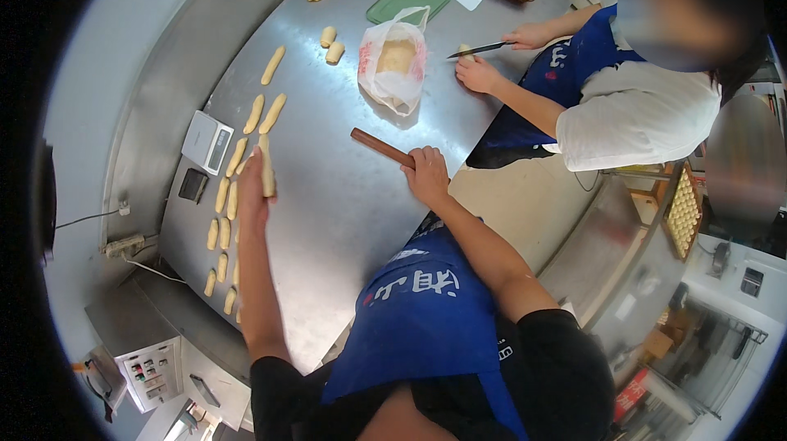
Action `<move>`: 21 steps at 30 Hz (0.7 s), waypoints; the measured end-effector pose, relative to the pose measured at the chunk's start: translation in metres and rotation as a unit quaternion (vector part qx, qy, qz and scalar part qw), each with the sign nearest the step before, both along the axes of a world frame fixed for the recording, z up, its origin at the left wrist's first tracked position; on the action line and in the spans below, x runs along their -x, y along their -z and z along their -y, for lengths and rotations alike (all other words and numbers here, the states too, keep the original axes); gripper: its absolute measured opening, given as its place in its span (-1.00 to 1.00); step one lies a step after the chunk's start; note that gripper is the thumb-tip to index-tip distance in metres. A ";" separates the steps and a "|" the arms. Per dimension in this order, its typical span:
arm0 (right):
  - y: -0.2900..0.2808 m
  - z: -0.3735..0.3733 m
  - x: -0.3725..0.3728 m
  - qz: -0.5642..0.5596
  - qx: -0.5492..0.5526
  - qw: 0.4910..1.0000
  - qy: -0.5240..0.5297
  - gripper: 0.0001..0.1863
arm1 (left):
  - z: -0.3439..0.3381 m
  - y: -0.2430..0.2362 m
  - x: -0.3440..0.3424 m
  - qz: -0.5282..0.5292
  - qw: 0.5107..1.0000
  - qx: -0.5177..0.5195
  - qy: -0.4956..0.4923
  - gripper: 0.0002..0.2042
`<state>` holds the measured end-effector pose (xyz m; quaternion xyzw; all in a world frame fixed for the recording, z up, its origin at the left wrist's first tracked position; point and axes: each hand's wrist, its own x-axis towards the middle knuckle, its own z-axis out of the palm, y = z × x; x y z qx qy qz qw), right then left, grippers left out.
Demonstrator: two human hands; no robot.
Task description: The person uses a rolling pin to flatten pieces of dough and then rolls them by hand into small cylinders on a metal counter.
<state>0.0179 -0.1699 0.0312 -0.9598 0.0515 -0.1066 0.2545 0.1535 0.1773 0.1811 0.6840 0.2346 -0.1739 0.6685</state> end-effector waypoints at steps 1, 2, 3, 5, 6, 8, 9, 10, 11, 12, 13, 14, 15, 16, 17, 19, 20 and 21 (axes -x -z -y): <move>0.001 -0.003 0.001 -0.002 -0.004 1.000 -0.002 -0.67 | 0.017 -0.003 0.022 0.032 0.999 -0.001 -0.022 -0.64; 0.002 -0.005 0.000 0.005 -0.004 1.000 -0.001 -0.67 | 0.032 0.000 0.042 0.064 0.997 -0.002 -0.044 -0.65; 0.002 -0.007 -0.001 0.012 -0.002 1.000 0.000 -0.67 | 0.047 0.015 0.061 0.054 0.997 -0.009 -0.059 -0.65; 0.001 -0.015 -0.005 0.014 -0.005 1.000 -0.010 -0.66 | 0.066 0.087 0.102 0.034 0.997 -0.053 -0.049 -0.58; 0.001 -0.019 -0.007 0.018 -0.006 1.000 -0.015 -0.66 | 0.073 0.129 0.123 0.021 0.996 -0.088 -0.022 -0.52; 0.007 -0.015 -0.006 0.011 -0.001 1.000 -0.026 -0.66 | 0.091 0.162 0.169 0.109 0.935 -0.331 0.066 -0.26; 0.012 -0.010 -0.009 0.010 0.001 1.000 -0.026 -0.66 | 0.100 0.162 0.173 0.228 0.880 -0.412 0.062 -0.13; 0.024 -0.003 -0.006 -0.002 -0.003 1.000 -0.020 -0.67 | 0.105 0.159 0.183 0.251 0.855 -0.448 0.079 -0.06; 0.020 -0.004 -0.006 0.000 0.000 1.000 -0.009 -0.67 | 0.106 0.156 0.195 0.270 0.826 -0.486 0.090 0.02; 0.013 -0.003 -0.007 0.019 0.003 1.000 -0.013 -0.67 | 0.103 0.152 0.190 0.240 0.835 -0.487 0.095 0.03; 0.008 -0.005 -0.004 0.006 0.010 1.000 -0.006 -0.67 | 0.100 0.148 0.186 0.208 0.842 -0.488 0.099 0.04; 0.009 -0.007 -0.004 0.007 0.023 1.000 -0.004 -0.66 | 0.096 0.140 0.178 0.128 0.893 -0.409 0.138 0.02; 0.010 -0.008 -0.004 0.000 0.020 1.000 -0.004 -0.65 | 0.098 0.131 0.174 0.052 0.930 -0.319 0.174 0.01; 0.011 -0.006 -0.004 -0.008 0.021 1.000 -0.002 -0.64 | 0.102 0.119 0.174 0.051 0.932 -0.313 0.174 0.01; 0.011 -0.005 -0.003 -0.010 0.026 1.000 0.001 -0.64 | 0.103 0.107 0.174 0.054 0.948 -0.278 0.145 -0.01; 0.007 -0.012 -0.005 -0.019 0.019 1.000 -0.007 -0.62 | 0.097 0.112 0.186 0.057 0.961 -0.247 0.107 -0.03; 0.004 -0.016 -0.003 -0.018 0.018 1.000 -0.011 -0.62 | 0.091 0.134 0.199 0.053 0.942 -0.300 0.145 0.00; 0.004 -0.016 -0.004 -0.010 0.016 1.000 -0.013 -0.63 | 0.090 0.148 0.204 0.053 0.917 -0.350 0.184 0.02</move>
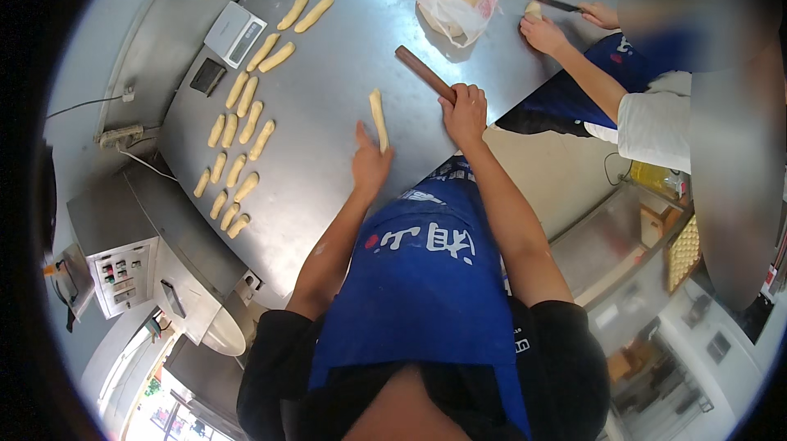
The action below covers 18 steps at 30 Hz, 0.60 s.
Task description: The person uses a rolling pin to flatten pieces of dough and then rolls them by hand into small cylinders on a metal counter.
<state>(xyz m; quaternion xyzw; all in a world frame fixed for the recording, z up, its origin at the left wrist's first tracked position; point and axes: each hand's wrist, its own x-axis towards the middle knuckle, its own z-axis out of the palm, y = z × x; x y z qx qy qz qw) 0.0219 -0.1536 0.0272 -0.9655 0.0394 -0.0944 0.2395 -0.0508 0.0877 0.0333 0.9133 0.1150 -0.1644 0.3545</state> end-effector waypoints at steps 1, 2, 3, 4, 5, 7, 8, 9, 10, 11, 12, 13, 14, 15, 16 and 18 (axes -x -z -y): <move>0.005 0.012 -0.002 0.011 0.006 1.000 0.012 -0.64 | 0.009 -0.017 -0.009 0.005 1.000 0.008 0.013 0.02; 0.012 0.020 0.000 0.017 0.002 1.000 0.013 -0.65 | 0.017 -0.036 -0.011 -0.064 0.997 -0.012 0.032 0.04; 0.015 0.024 0.001 0.027 -0.001 1.000 0.012 -0.65 | 0.022 -0.055 -0.014 -0.128 0.990 -0.034 0.050 0.05; 0.012 0.018 -0.001 0.014 -0.006 1.000 0.001 -0.65 | 0.022 -0.050 -0.011 -0.121 0.991 -0.024 0.059 0.05; 0.014 0.016 -0.002 0.019 -0.004 1.000 0.005 -0.64 | 0.021 -0.038 -0.015 0.062 0.985 -0.126 0.106 0.03; 0.006 0.003 -0.002 0.015 -0.006 1.000 0.003 -0.62 | 0.030 -0.019 -0.036 0.248 0.934 -0.217 0.141 0.02; 0.001 0.006 -0.005 0.008 -0.003 1.000 0.010 -0.62 | 0.038 -0.013 -0.052 0.267 0.926 -0.186 0.192 -0.04; 0.000 0.008 -0.005 0.000 -0.005 1.000 0.019 -0.61 | 0.041 -0.006 -0.063 0.282 0.914 -0.157 0.246 -0.09; 0.001 0.009 -0.004 0.003 -0.007 1.000 0.024 -0.61 | 0.037 0.007 -0.064 0.286 0.911 -0.158 0.251 -0.09; 0.000 0.011 -0.002 0.005 -0.007 1.000 0.024 -0.61 | 0.032 0.018 -0.065 0.275 0.926 -0.126 0.225 -0.09; 0.000 0.013 -0.002 0.008 -0.006 1.000 0.024 -0.60 | 0.029 0.029 -0.068 0.266 0.938 -0.093 0.199 -0.10; -0.001 0.014 -0.005 0.015 -0.003 0.999 0.032 -0.60 | 0.029 0.034 -0.072 0.274 0.935 -0.090 0.205 -0.10; -0.001 0.013 -0.008 0.022 -0.005 0.999 0.028 -0.60 | 0.028 0.038 -0.073 0.275 0.939 -0.097 0.182 -0.10; 0.001 0.013 -0.003 0.016 -0.006 1.000 0.022 -0.60 | 0.031 0.035 -0.067 0.264 0.946 -0.101 0.159 -0.10; 0.003 0.012 -0.003 0.018 0.002 0.999 0.027 -0.60 | 0.034 0.033 -0.066 0.262 0.947 -0.097 0.160 -0.10; 0.004 0.009 -0.002 0.015 0.006 0.999 0.029 -0.60 | 0.032 0.027 -0.058 0.270 0.947 -0.079 0.158 -0.10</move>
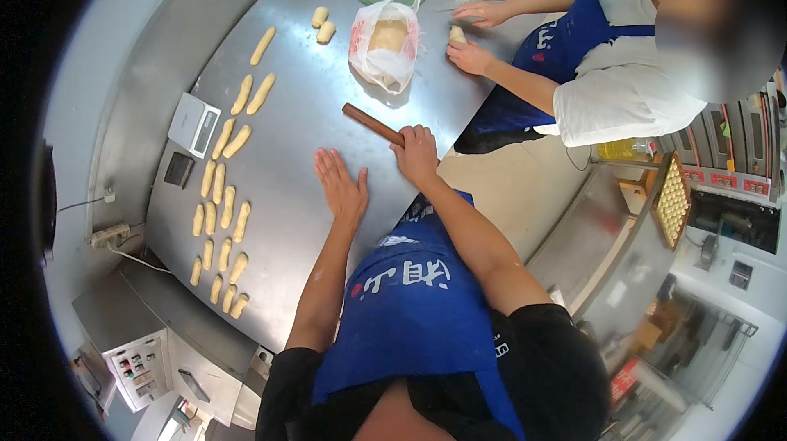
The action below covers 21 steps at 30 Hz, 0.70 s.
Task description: The person uses a rolling pin to flatten pieces of dough and then rolls them by hand into small cylinders on a metal counter.
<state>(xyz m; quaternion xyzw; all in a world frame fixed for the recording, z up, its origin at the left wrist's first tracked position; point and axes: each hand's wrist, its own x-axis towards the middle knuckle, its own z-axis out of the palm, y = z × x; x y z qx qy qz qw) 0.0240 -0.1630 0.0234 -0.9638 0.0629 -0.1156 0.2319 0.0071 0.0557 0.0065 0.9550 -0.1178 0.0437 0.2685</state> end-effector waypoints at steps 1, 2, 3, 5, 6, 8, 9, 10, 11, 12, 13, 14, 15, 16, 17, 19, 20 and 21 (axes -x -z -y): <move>0.000 -0.004 0.001 0.000 0.000 1.000 0.000 -0.61 | -0.003 0.000 0.004 -0.007 1.000 -0.002 -0.007 -0.10; -0.002 -0.005 -0.001 0.000 -0.011 1.000 -0.001 -0.61 | -0.003 0.000 0.003 -0.010 1.000 -0.002 0.002 -0.11; -0.002 -0.006 -0.002 0.000 -0.003 1.000 -0.001 -0.63 | -0.007 -0.002 -0.003 -0.009 1.000 -0.005 0.005 -0.12; -0.001 -0.001 -0.002 -0.009 -0.016 1.000 -0.002 -0.67 | -0.011 -0.010 -0.007 0.019 0.993 0.107 -0.036 -0.16; -0.005 -0.002 0.001 0.002 -0.019 0.999 -0.031 -0.69 | -0.020 -0.013 -0.003 0.051 0.972 0.220 -0.064 -0.20; -0.026 -0.009 0.008 0.014 -0.025 0.995 -0.097 -0.70 | -0.047 -0.038 -0.010 0.089 0.969 0.194 -0.120 -0.29; -0.035 -0.019 0.011 0.003 -0.028 0.994 -0.102 -0.70 | -0.058 -0.050 -0.011 0.140 0.959 0.184 -0.163 -0.37; -0.044 -0.031 0.012 0.018 -0.023 0.984 -0.174 -0.68 | -0.071 -0.056 -0.010 0.132 0.959 0.183 -0.171 -0.37; -0.048 -0.041 0.012 0.035 -0.016 0.969 -0.243 -0.67 | -0.088 -0.060 -0.011 0.091 0.977 0.161 -0.109 -0.44; -0.046 -0.050 0.015 0.036 -0.003 0.963 -0.267 -0.63 | -0.097 -0.060 -0.009 0.049 0.988 0.141 -0.044 -0.51; -0.043 -0.058 0.016 0.032 -0.003 0.962 -0.272 -0.63 | -0.099 -0.052 -0.002 0.046 0.988 0.142 -0.050 -0.51; -0.041 -0.064 0.019 0.046 -0.002 0.961 -0.274 -0.62 | -0.099 -0.041 0.010 0.024 0.994 0.108 -0.016 -0.54; -0.038 -0.068 0.019 0.062 -0.001 0.959 -0.277 -0.60 | -0.100 -0.030 0.020 0.004 0.997 0.073 0.017 -0.57; -0.027 -0.062 0.022 0.034 0.011 0.961 -0.275 -0.45 | -0.096 -0.025 0.031 0.002 0.997 0.074 0.017 -0.57; -0.028 -0.062 0.023 0.030 0.008 0.960 -0.278 -0.45 | -0.092 -0.022 0.048 0.001 1.000 0.017 0.003 -0.51; -0.032 -0.060 0.027 0.035 0.060 0.969 -0.238 -0.32 | -0.080 -0.019 0.054 -0.012 0.999 -0.037 -0.003 -0.45; -0.029 -0.059 0.024 0.027 0.058 0.969 -0.237 -0.32 | -0.075 -0.017 0.052 -0.012 0.998 -0.042 -0.034 -0.37; -0.027 -0.059 0.016 0.034 0.074 0.961 -0.265 -0.27 | -0.074 -0.016 0.049 -0.011 0.996 -0.047 -0.069 -0.29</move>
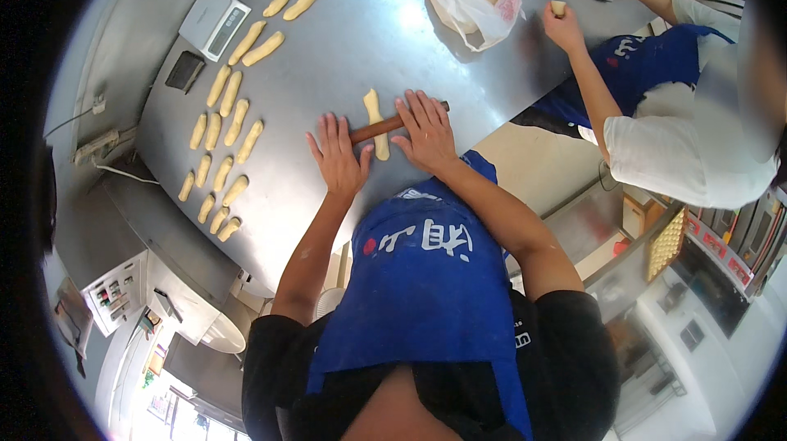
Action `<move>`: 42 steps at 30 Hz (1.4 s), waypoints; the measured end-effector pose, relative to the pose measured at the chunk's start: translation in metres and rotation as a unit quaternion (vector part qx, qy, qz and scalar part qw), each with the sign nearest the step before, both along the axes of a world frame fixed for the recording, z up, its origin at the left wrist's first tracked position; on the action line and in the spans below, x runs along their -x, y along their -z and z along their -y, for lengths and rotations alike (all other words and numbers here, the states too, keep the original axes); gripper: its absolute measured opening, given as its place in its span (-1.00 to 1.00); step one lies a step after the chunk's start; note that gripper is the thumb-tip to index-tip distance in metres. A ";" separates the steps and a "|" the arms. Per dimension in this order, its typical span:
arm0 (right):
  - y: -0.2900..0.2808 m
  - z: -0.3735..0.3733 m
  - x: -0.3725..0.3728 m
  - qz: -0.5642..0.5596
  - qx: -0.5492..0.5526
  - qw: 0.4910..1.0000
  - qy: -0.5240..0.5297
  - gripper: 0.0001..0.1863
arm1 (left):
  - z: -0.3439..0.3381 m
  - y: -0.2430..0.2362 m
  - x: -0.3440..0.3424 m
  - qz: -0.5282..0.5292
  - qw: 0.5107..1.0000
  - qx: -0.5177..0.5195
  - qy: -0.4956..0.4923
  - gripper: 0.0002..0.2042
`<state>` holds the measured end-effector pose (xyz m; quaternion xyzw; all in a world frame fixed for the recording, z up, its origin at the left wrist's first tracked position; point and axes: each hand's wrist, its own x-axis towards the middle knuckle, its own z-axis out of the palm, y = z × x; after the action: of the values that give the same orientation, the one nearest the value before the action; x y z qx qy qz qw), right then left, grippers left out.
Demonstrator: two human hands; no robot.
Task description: The person uses a rolling pin to flatten pieces of dough and then rolls them by hand into small cylinders on a metal counter.
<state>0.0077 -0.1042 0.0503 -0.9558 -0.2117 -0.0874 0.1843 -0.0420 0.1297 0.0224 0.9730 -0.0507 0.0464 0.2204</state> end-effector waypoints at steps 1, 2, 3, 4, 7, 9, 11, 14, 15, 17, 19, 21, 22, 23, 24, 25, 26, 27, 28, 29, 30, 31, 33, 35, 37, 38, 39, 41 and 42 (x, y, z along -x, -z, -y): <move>0.002 0.000 -0.009 0.008 0.017 0.999 -0.029 -0.21 | 0.000 -0.001 -0.016 -0.009 1.000 0.002 -0.003 -0.29; 0.008 -0.004 -0.026 -0.002 0.018 0.999 -0.033 -0.21 | -0.002 0.002 -0.043 0.002 0.999 -0.043 -0.030 -0.22; 0.009 -0.014 -0.053 -0.013 0.023 1.000 -0.002 -0.23 | -0.001 0.003 -0.074 0.011 0.995 -0.087 -0.051 -0.14; 0.009 -0.016 -0.082 -0.023 0.032 0.999 0.036 -0.25 | 0.002 -0.003 -0.111 0.014 0.995 -0.090 -0.045 -0.12; 0.007 -0.024 -0.172 0.012 0.040 0.998 0.043 -0.30 | -0.006 -0.003 -0.210 0.060 0.994 -0.071 -0.058 -0.10; 0.011 -0.041 -0.219 0.042 0.011 0.999 0.029 -0.33 | -0.027 0.006 -0.257 0.104 0.992 -0.033 -0.065 -0.10; 0.012 -0.044 -0.246 0.058 -0.022 0.998 0.017 -0.36 | -0.028 0.001 -0.280 0.162 0.984 -0.010 -0.069 -0.16; 0.019 -0.029 -0.227 0.096 -0.107 0.987 -0.065 -0.41 | -0.021 -0.015 -0.250 0.137 0.988 0.026 -0.069 -0.32; 0.009 -0.027 -0.203 0.068 -0.118 0.989 -0.058 -0.45 | -0.028 -0.007 -0.228 0.113 0.991 0.047 -0.046 -0.41; 0.003 -0.011 -0.182 0.053 -0.125 0.989 -0.057 -0.49 | -0.028 -0.005 -0.201 0.073 0.994 0.077 0.008 -0.59; 0.014 0.000 -0.163 0.038 -0.059 0.997 -0.030 -0.54 | -0.024 -0.009 -0.187 0.048 0.995 0.085 0.032 -0.66; 0.010 -0.004 -0.166 -0.029 -0.037 0.999 -0.018 -0.56 | -0.025 -0.011 -0.186 0.119 0.988 0.062 0.071 -0.63; 0.006 -0.012 -0.174 -0.091 -0.019 0.996 0.000 -0.59 | -0.029 -0.010 -0.184 0.130 0.988 0.055 0.066 -0.63; 0.001 -0.014 -0.175 -0.153 -0.010 0.988 -0.007 -0.56 | -0.029 -0.011 -0.176 0.120 0.990 0.059 0.033 -0.59; 0.002 -0.014 -0.166 -0.145 -0.017 0.989 -0.013 -0.56 | -0.030 -0.011 -0.165 0.107 0.992 0.063 0.001 -0.54; 0.009 -0.008 -0.144 -0.104 -0.044 0.993 -0.022 -0.51 | -0.026 -0.015 -0.146 -0.004 0.997 0.076 -0.015 -0.43; 0.014 -0.009 -0.117 -0.066 -0.072 0.994 -0.039 -0.45 | -0.028 -0.007 -0.113 0.029 0.998 0.052 0.003 -0.40; 0.013 -0.012 -0.083 -0.032 -0.048 0.998 -0.037 -0.36 | -0.029 0.005 -0.079 0.065 0.997 0.030 0.019 -0.38; 0.012 -0.008 -0.049 0.004 -0.021 0.999 -0.027 -0.27 | -0.022 0.006 -0.037 0.055 0.997 0.037 0.026 -0.39; 0.014 -0.002 -0.020 0.013 -0.022 0.999 -0.028 -0.27 | -0.020 0.003 -0.012 0.045 0.997 0.043 0.035 -0.41; 0.019 0.006 0.004 -0.016 -0.017 0.999 -0.038 -0.22 | -0.022 0.001 -0.018 0.057 0.997 0.041 0.032 -0.41; 0.013 0.017 0.031 -0.067 -0.004 0.997 -0.046 -0.17 | -0.014 -0.008 -0.003 0.060 0.998 0.014 0.017 -0.49; 0.027 0.028 -0.001 -0.058 -0.001 0.997 -0.056 -0.44 | -0.008 -0.019 0.007 0.018 1.000 0.007 0.002 -0.64; 0.023 0.010 -0.074 -0.146 -0.001 0.989 -0.031 -0.58 | -0.021 -0.013 -0.073 -0.011 0.999 0.018 -0.042 -0.74; 0.023 -0.021 -0.119 -0.118 -0.044 0.992 -0.002 -0.53 | -0.029 -0.011 -0.127 0.007 0.997 -0.004 -0.082 -0.73; 0.022 -0.027 -0.132 -0.055 -0.071 0.996 -0.006 -0.44 | -0.028 -0.013 -0.144 0.035 0.996 -0.016 -0.085 -0.67; 0.029 -0.031 -0.122 -0.058 -0.068 0.996 -0.007 -0.44 | -0.029 -0.002 -0.136 0.032 0.996 -0.014 -0.086 -0.67; 0.044 -0.037 -0.103 0.022 0.029 0.999 -0.008 -0.23 | -0.031 0.022 -0.122 0.091 0.988 -0.108 -0.061 -0.48; 0.048 -0.040 -0.076 -0.058 0.037 0.997 -0.018 -0.10 | -0.032 0.026 -0.099 0.080 0.988 -0.105 -0.075 -0.48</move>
<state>0.0836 -0.0639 0.0028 -0.9616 -0.2204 -0.0207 0.1624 0.0574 0.1619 -0.0039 0.9849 0.0002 0.1346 0.1085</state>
